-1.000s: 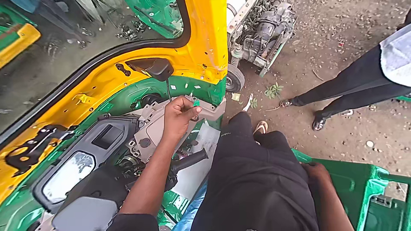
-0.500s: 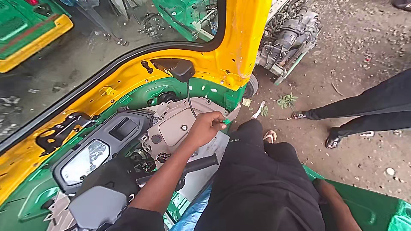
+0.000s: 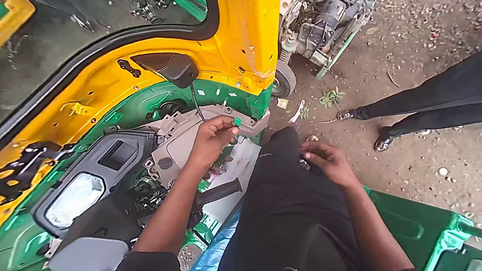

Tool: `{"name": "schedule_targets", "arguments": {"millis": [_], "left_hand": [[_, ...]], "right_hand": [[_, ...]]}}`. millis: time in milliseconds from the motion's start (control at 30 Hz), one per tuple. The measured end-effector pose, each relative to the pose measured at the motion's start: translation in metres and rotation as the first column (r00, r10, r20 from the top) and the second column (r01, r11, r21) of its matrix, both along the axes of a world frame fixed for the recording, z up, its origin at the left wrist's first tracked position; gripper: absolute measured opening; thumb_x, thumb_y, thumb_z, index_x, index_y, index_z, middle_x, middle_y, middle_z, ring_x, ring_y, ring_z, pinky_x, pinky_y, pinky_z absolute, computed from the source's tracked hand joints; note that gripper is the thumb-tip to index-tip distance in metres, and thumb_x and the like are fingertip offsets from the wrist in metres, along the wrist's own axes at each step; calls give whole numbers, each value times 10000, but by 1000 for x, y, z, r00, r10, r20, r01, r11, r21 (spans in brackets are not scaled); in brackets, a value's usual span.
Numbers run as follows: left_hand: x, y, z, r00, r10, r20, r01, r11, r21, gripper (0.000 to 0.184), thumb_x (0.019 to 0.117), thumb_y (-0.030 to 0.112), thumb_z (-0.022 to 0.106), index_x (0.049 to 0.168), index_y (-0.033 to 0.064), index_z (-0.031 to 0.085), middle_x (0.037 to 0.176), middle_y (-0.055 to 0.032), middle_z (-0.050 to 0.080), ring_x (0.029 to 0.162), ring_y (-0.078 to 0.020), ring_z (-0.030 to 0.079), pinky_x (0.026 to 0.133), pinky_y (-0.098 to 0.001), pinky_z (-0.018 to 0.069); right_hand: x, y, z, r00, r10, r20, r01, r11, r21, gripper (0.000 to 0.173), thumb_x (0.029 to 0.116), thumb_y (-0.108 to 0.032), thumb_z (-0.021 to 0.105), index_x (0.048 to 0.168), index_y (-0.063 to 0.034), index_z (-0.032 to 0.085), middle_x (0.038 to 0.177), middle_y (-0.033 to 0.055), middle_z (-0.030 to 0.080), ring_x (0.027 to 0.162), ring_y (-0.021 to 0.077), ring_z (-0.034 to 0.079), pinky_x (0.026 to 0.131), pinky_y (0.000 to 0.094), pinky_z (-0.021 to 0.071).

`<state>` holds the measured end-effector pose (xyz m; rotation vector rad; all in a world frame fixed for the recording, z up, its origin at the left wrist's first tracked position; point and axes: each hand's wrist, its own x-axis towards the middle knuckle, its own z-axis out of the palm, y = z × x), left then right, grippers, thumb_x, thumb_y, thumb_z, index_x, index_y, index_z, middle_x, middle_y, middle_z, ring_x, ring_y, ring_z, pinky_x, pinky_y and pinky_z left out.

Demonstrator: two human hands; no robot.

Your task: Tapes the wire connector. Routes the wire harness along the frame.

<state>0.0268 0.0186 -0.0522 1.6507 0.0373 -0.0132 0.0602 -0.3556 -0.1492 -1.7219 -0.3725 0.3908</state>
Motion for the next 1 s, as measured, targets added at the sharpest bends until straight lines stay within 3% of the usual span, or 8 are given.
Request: {"name": "schedule_targets", "arguments": {"millis": [67,167,267,400,500,767,900,1000], "left_hand": [[0,0,-2,1000,-24,7,24,997,-70,173,987,20,627,1152,19,678,1001,-115,725,743,-145,662,653,-261,571],[0,1,-2,999,-49,3,49,980,-190,159,992,32,614,1144,30,664,1012,-111,707,755,-144,666,684,-277,588],[1,4,-1,998,-63,17,65,984,-168,200,964,-8,636,1160,33,645,1016,-100,699,792,-152,681,734,-302,609],[-3,0,4,998,24,52,-22,999,-39,197,939,-24,678,1128,25,648,970,-87,712,770,-143,685,703,-285,607],[-2,-1,3,988,87,125,-94,994,57,170,948,-3,683,1112,24,648,944,-84,714,776,-157,687,702,-299,606],[-5,-2,9,953,194,235,-212,976,55,192,935,23,715,1121,12,666,933,-92,726,756,-175,698,679,-326,618],[-8,-2,14,953,204,222,-210,978,2,215,935,12,716,1143,1,667,963,-110,733,788,-188,712,711,-329,626],[-10,0,16,937,219,271,-258,959,118,288,946,42,715,1231,29,676,1063,-69,753,877,-166,737,786,-333,644]], "right_hand": [[11,67,12,984,179,2,-176,967,184,379,963,-129,688,1324,-23,642,1273,120,690,1138,252,689,979,426,599],[20,144,21,946,298,131,-317,933,169,582,890,-134,791,1429,-82,577,1397,69,615,1243,192,616,1036,401,553],[18,187,30,944,286,166,-326,890,319,453,911,-70,761,1333,6,614,1234,111,686,1135,182,669,1012,395,570],[7,196,39,982,184,49,-188,899,395,222,967,-28,683,1184,22,684,1005,112,735,811,155,703,729,324,620],[4,195,45,987,162,8,-151,898,414,209,969,-38,681,1166,23,715,990,131,750,832,194,726,767,364,636],[-3,209,63,989,98,-108,-33,871,490,177,974,-18,663,1111,63,741,936,168,750,821,218,728,804,372,633],[-4,212,72,989,82,-119,-13,870,493,156,949,1,679,1075,66,746,903,162,744,804,198,717,792,360,624],[-2,212,72,991,76,-109,-10,860,509,161,962,-3,662,1090,69,728,922,170,737,825,207,715,804,369,621]]}}
